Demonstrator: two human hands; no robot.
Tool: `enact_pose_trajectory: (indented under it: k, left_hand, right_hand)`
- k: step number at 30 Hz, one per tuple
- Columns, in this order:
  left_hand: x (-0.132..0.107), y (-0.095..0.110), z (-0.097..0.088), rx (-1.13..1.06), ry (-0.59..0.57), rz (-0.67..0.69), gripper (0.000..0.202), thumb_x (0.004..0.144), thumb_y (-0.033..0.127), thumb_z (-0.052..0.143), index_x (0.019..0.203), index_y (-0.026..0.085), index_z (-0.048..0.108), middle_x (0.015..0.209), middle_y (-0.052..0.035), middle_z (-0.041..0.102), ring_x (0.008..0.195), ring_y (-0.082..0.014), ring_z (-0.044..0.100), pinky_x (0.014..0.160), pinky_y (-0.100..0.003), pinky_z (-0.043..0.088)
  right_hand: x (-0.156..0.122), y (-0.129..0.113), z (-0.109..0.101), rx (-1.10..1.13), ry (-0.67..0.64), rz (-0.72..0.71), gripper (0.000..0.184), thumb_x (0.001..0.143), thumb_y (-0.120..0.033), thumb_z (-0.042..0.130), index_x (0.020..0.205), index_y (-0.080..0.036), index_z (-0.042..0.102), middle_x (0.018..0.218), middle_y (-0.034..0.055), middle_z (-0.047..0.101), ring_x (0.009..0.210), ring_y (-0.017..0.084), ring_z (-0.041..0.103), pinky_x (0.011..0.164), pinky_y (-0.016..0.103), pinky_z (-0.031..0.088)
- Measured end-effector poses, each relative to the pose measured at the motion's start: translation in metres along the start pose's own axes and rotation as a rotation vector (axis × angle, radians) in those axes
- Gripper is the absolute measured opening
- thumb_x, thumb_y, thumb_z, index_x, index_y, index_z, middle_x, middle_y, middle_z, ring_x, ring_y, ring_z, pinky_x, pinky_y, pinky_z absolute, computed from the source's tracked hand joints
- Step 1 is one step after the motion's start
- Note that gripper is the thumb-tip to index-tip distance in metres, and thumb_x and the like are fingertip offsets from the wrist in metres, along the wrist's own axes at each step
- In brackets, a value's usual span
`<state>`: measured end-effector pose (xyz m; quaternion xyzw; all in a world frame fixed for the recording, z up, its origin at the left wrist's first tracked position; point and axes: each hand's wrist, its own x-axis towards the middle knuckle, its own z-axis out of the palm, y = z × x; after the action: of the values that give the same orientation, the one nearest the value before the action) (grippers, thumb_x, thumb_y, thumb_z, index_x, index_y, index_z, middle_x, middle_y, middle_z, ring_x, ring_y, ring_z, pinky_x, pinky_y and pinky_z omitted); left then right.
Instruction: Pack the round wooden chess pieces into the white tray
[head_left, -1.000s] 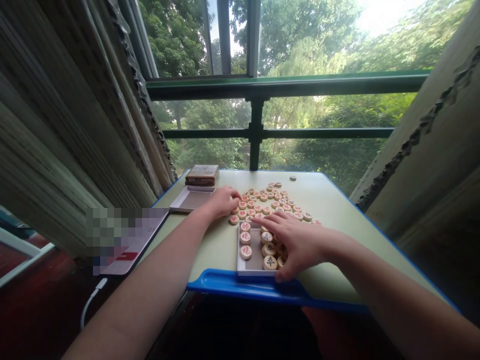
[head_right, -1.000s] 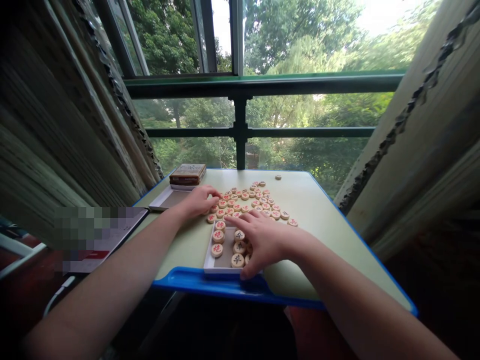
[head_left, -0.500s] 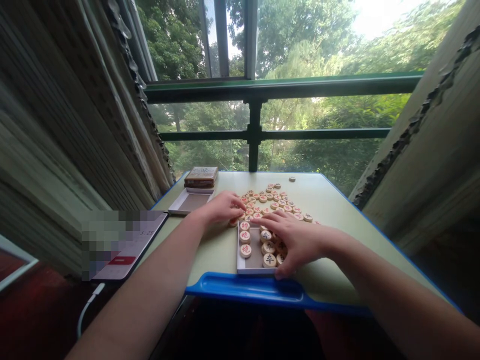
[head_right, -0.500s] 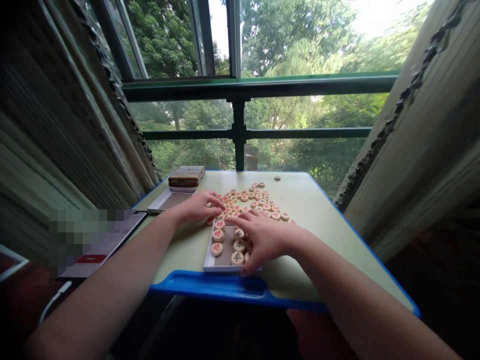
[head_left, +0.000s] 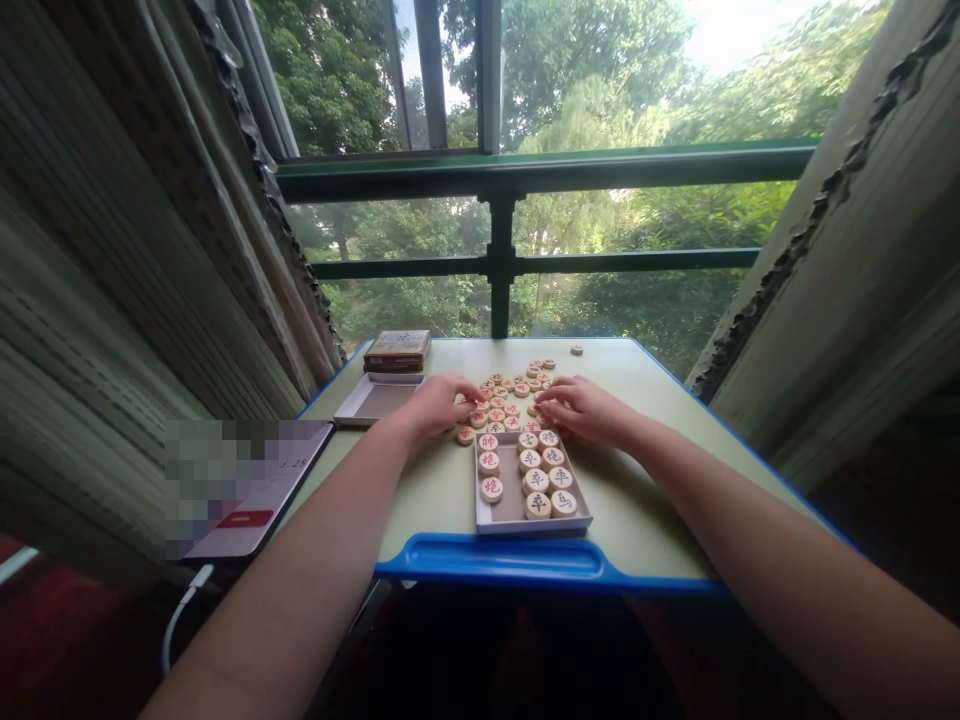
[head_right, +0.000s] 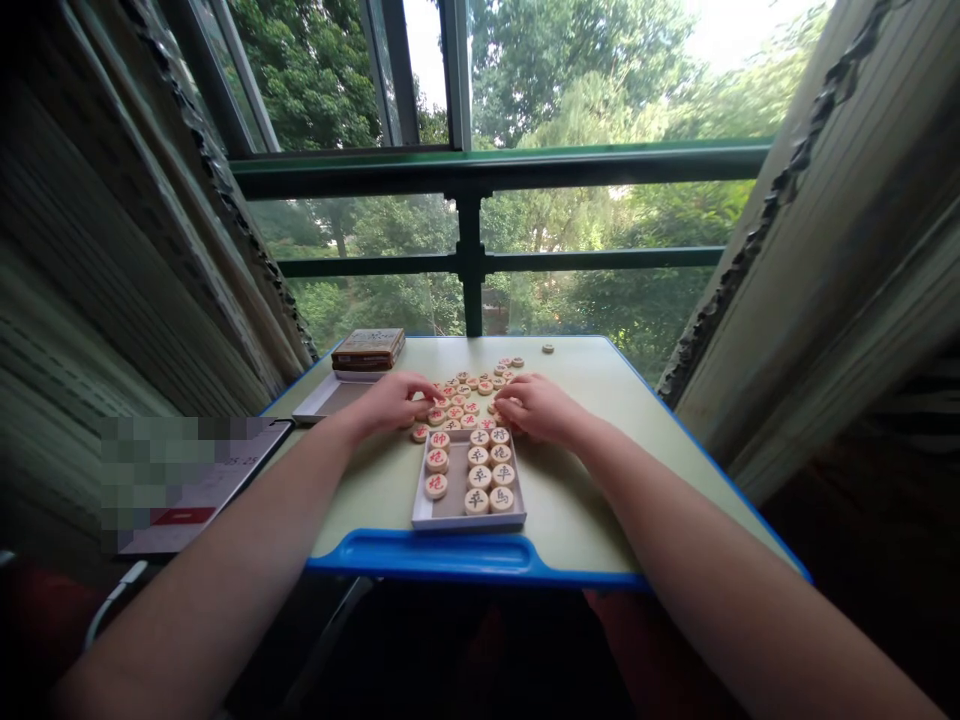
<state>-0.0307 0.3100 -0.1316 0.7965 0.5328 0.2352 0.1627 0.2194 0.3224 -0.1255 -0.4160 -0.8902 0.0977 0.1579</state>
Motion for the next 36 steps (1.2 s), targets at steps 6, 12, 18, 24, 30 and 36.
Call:
enact_pose_trajectory:
  k: [6,12,18,24,30,36]
  left_hand:
    - [0.003,0.013,0.012,0.040,0.024,0.089,0.025,0.077,0.024,0.054,0.093,0.023,0.073,0.111,-0.0011,0.066,0.108,-0.0230,0.047,0.097,-0.037,0.038]
    - [0.008,0.018,0.019,0.125,-0.013,0.090,0.024,0.078,0.025,0.053,0.088,0.027,0.074,0.097,0.0020,0.071,0.112,-0.0231,0.045,0.103,-0.038,0.031]
    - [0.004,0.022,0.017,0.131,0.010,0.083,0.026,0.080,0.032,0.052,0.096,0.026,0.072,0.103,0.0001,0.069,0.110,-0.0219,0.049,0.101,-0.036,0.032]
    - [0.002,0.034,0.014,0.040,-0.021,-0.035,0.048,0.092,0.043,0.025,0.101,0.027,0.070,0.113,-0.0016,0.065,0.124,-0.0235,0.039,0.107,-0.045,0.017]
    - [0.004,0.031,0.012,0.031,-0.066,-0.075,0.055,0.092,0.044,0.023,0.090,0.022,0.073,0.106,-0.0046,0.067,0.124,-0.0249,0.041,0.107,-0.043,0.018]
    - [0.000,0.031,0.011,0.039,0.039,-0.109,0.053,0.092,0.041,0.022,0.097,0.021,0.071,0.114,-0.0069,0.065,0.118,-0.0244,0.047,0.105,-0.045,0.021]
  right_hand:
    - [0.005,0.004,0.013,0.061,0.062,-0.086,0.025,0.082,-0.019,0.049,0.094,-0.020,0.071,0.106,0.0060,0.067,0.100,0.021,0.056,0.095,0.039,0.037]
    - [0.007,0.001,0.013,0.043,0.128,-0.052,0.022,0.080,-0.019,0.054,0.092,-0.022,0.072,0.100,0.0039,0.070,0.096,0.021,0.057,0.092,0.037,0.041]
    - [0.010,0.001,0.014,0.032,0.109,0.092,0.015,0.077,-0.022,0.060,0.082,-0.024,0.074,0.080,0.0032,0.070,0.091,0.021,0.057,0.083,0.031,0.046]
    - [0.012,-0.001,0.018,0.011,0.138,0.017,0.020,0.080,-0.029,0.057,0.087,-0.023,0.074,0.088,0.0023,0.072,0.088,0.021,0.056,0.085,0.033,0.044]
    - [0.007,0.003,0.014,-0.056,0.132,0.030,0.021,0.081,-0.028,0.055,0.085,-0.023,0.074,0.083,0.0031,0.072,0.088,0.022,0.054,0.081,0.033,0.045]
    - [0.008,0.007,0.018,-0.058,0.140,0.005,0.021,0.080,-0.024,0.054,0.085,-0.024,0.074,0.085,0.0016,0.072,0.087,0.021,0.053,0.084,0.033,0.042]
